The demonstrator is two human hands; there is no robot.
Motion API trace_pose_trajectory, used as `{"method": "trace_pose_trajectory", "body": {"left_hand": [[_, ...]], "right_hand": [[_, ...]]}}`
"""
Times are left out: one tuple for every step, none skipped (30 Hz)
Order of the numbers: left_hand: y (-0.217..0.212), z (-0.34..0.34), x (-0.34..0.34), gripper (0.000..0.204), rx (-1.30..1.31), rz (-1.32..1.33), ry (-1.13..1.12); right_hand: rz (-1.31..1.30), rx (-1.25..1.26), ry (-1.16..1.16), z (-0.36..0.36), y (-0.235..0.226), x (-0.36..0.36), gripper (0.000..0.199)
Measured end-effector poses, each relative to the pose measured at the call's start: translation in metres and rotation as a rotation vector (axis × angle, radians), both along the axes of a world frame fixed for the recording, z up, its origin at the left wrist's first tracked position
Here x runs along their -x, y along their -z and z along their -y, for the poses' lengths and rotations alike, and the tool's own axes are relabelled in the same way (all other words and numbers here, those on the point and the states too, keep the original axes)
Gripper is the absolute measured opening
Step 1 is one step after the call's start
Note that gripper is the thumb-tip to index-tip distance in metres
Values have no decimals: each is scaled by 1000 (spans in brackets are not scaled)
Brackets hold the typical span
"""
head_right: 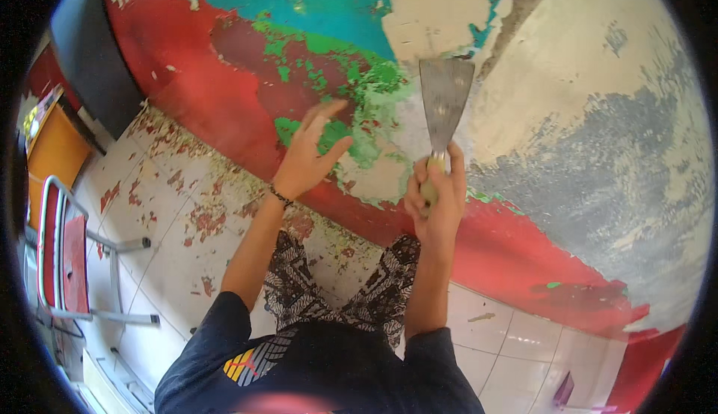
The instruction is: The person scrapes old paint off a wall using a putty knife.
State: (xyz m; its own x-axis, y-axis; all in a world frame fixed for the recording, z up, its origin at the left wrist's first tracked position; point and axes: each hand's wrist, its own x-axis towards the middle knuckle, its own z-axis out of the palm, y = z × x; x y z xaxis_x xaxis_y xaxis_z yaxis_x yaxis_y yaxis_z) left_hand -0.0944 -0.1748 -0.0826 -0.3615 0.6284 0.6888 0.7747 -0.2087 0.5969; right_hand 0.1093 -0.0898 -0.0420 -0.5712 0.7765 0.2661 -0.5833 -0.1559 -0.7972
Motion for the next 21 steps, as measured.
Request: {"method": "trace_pose_trajectory", "body": {"left_hand": [[2, -4, 2, 53, -3, -3, 22], [3, -8, 0, 58, 26, 34, -10], [8, -15, -3, 65, 59, 73, -39], [18, -19, 0, 69, 134, 84, -19], [29, -26, -3, 69, 140, 78, 4], [35, -23, -7, 69, 212, -19, -37], [52, -33, -19, 69, 281, -102, -44], [63, -28, -23, 69, 294, -116, -50], [83, -25, -25, 69, 377, -81, 48], [104, -26, -29, 69, 457, -42, 157], [123, -24, -33, 71, 668, 166, 349], [140, -23, -39, 74, 871, 380, 540], [154, -14, -45, 75, 971, 317, 580], [166, -11, -53, 76, 1064, 255, 629], [166, -13, -64, 76, 1054, 257, 633], [163, -14, -74, 77, 1043, 255, 591], [159, -13, -82, 78, 1034, 257, 546], [154, -13, -90, 76, 947, 201, 520], [149, -15, -95, 76, 934, 212, 509], [143, -16, -97, 70, 869, 264, 586], [138, -15, -100, 65, 803, 315, 660]], "right_hand": [[-3, -3, 22, 2, 10, -11, 46], [38, -44, 91, 1, 25, -27, 43], [83, -81, 163, 1, 41, -45, 40], [90, -55, 183, 2, 56, -63, 38], [101, -26, 214, 2, 75, -84, 36], [73, 66, 232, 5, 91, -100, 30], [61, 156, 283, 7, 110, -122, 24], [49, 171, 277, 14, 120, -133, 24], [48, 320, 339, 21, 130, -142, 17], [49, 466, 413, 26, 140, -151, 12], [41, 474, 419, 31, 154, -158, 12], [-69, 627, 469, 33, 169, -164, 12], [-180, 779, 501, 32, 179, -165, 12], [-211, 824, 542, 30, 185, -164, 16], [-208, 813, 544, 26, 180, -165, 16], [-177, 795, 572, 23, 173, -163, 16], [-143, 779, 597, 18, 167, -164, 17], [-133, 675, 537, 10, 164, -168, 19], [-123, 664, 524, 0, 159, -170, 19], [-61, 536, 493, -6, 152, -169, 18], [-1, 408, 460, -10, 144, -168, 18]]}}
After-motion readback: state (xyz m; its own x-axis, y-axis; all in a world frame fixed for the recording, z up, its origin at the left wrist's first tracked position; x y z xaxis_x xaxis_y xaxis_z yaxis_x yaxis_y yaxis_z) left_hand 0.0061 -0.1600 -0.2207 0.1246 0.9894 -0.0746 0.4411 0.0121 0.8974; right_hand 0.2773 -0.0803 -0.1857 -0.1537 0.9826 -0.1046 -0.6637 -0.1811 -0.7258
